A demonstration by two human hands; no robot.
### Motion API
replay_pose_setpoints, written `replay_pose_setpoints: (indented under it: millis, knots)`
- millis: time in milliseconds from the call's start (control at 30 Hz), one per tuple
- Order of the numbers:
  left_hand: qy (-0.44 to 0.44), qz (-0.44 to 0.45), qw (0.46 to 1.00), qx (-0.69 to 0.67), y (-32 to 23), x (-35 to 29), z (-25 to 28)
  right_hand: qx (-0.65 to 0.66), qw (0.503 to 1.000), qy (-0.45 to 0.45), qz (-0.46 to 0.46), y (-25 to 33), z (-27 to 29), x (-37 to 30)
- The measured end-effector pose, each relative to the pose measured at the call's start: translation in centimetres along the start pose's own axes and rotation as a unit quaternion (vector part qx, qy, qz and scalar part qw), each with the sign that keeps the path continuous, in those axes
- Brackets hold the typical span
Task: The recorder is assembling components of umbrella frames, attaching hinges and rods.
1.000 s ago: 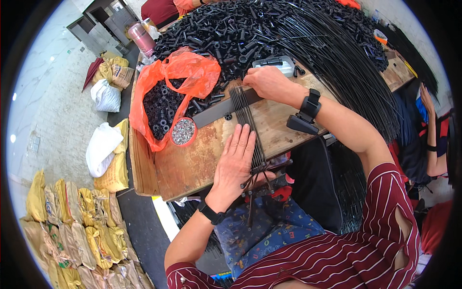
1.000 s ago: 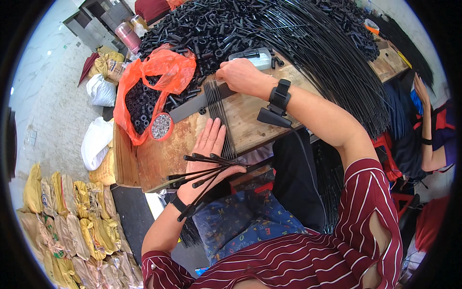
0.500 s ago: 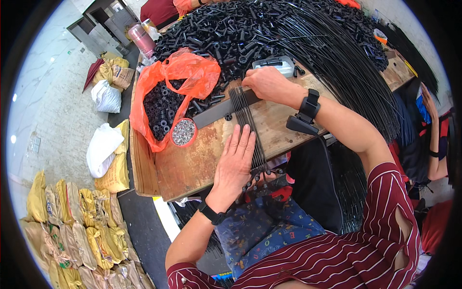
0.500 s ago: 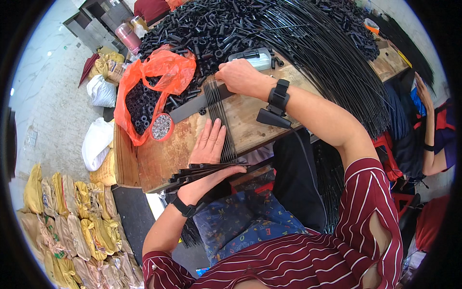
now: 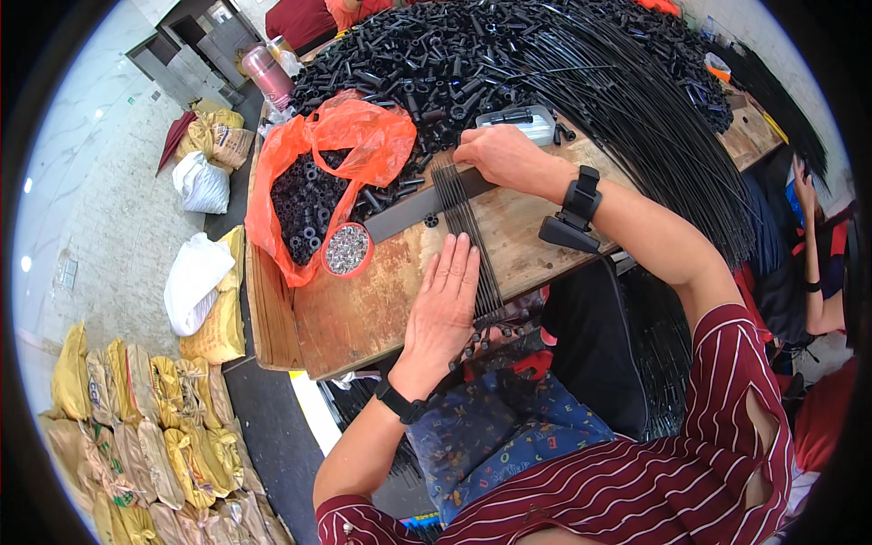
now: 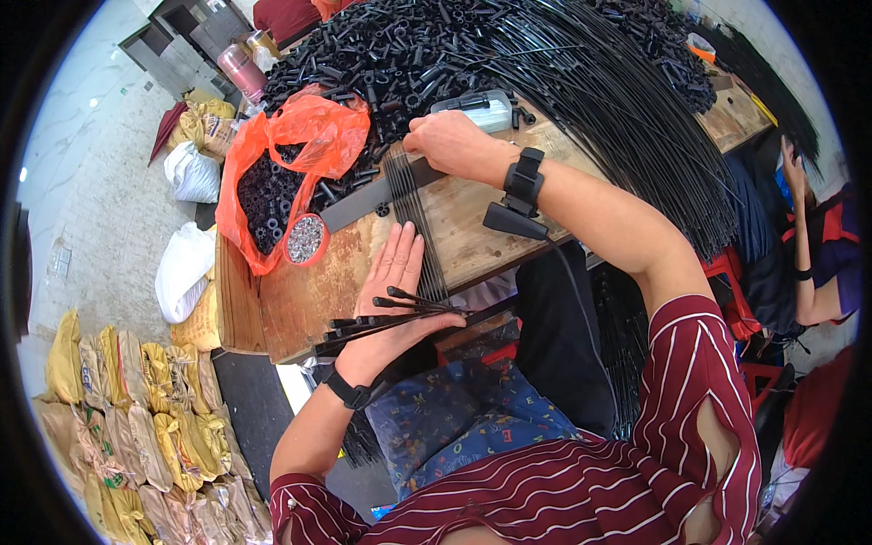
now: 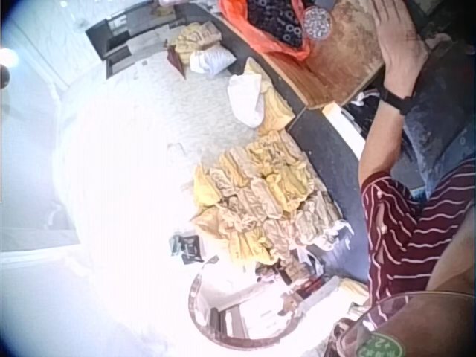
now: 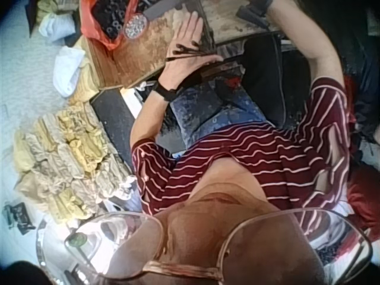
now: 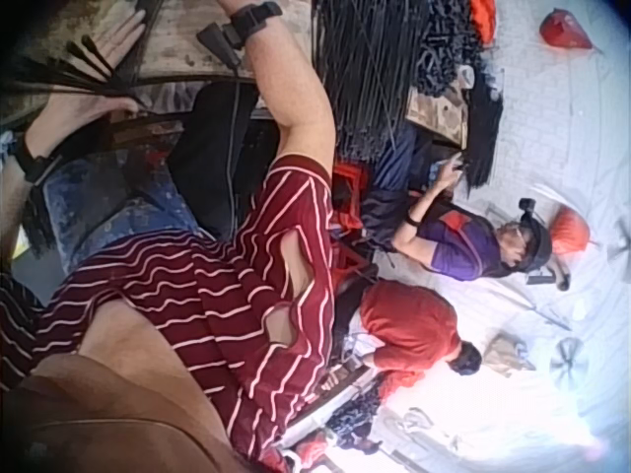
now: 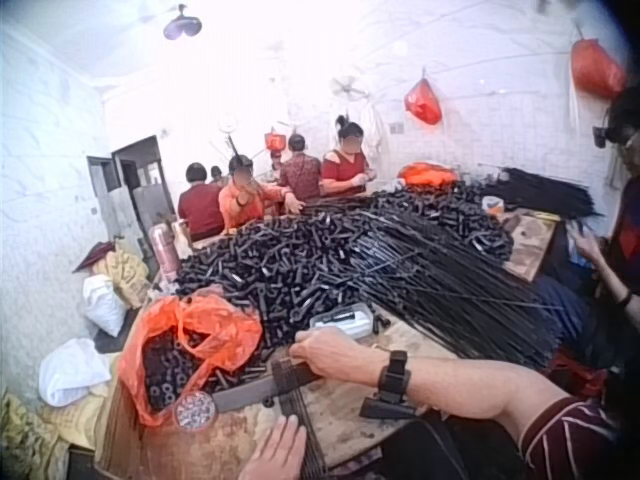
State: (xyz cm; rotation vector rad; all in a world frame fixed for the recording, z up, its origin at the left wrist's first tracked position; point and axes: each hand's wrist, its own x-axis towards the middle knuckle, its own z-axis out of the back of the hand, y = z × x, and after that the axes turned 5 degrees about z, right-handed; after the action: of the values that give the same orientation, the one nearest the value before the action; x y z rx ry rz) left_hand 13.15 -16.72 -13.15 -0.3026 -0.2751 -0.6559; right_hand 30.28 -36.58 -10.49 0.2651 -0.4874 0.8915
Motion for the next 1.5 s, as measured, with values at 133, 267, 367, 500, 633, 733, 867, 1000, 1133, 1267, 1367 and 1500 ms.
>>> replay_pose_setpoints:
  millis: [133, 267, 367, 500, 633, 733, 867, 1000, 1133, 1267, 1367, 1500]
  knots:
    - [0.009, 0.003, 1.000, -0.012, -0.1, 0.0, 0.4, -0.008, 1.000, 0.011, -0.007, 0.2, -0.2, -0.1]
    - [-0.002, -0.010, 1.000, 0.024, 0.1, -0.1, 0.0, -0.012, 1.000, 0.015, -0.007, 0.2, -0.2, -0.1]
    - [0.002, 0.012, 1.000, -0.017, -0.5, 0.1, 0.3, -0.003, 1.000, 0.013, -0.010, 0.3, -0.1, 0.0]
    - [-0.012, 0.010, 1.000, -0.025, -0.6, 0.0, 0.3, -0.014, 1.000, 0.022, -0.016, 0.6, 0.2, 0.1]
    - [-0.016, 0.005, 0.999, -0.043, -0.6, 0.0, 0.4, -0.012, 1.000, 0.018, -0.011, 0.3, 0.2, 0.0]
    - [-0.010, 0.002, 1.000, -0.020, -0.3, -0.1, 0.0, 0.002, 1.000, 0.001, -0.003, 0.0, 0.0, -0.1]
    - [0.001, 0.013, 1.000, -0.018, -0.7, 0.1, 0.5, 0.008, 1.000, 0.001, -0.004, -0.3, -0.1, -0.3]
    - [0.010, 0.012, 1.000, -0.008, -0.7, 0.1, 0.8, 0.015, 1.000, -0.006, 0.002, -0.3, -0.4, -0.1]
    - [0.006, 0.013, 1.000, -0.017, -0.6, 0.1, 0.6, 0.030, 0.999, -0.017, 0.007, -0.4, -0.3, 0.0]
    - [0.008, 0.014, 1.000, -0.014, -0.6, 0.1, 0.6, 0.040, 0.999, -0.028, 0.014, -0.2, -0.3, 0.2]
    - [0.012, 0.023, 1.000, -0.015, -0.8, 0.2, 0.8, 0.052, 0.998, -0.036, 0.006, 0.0, -0.4, 0.2]
    - [-0.001, 0.014, 0.999, -0.031, -0.7, 0.2, 0.5, 0.038, 0.999, -0.026, 0.006, 0.1, -0.3, 0.1]
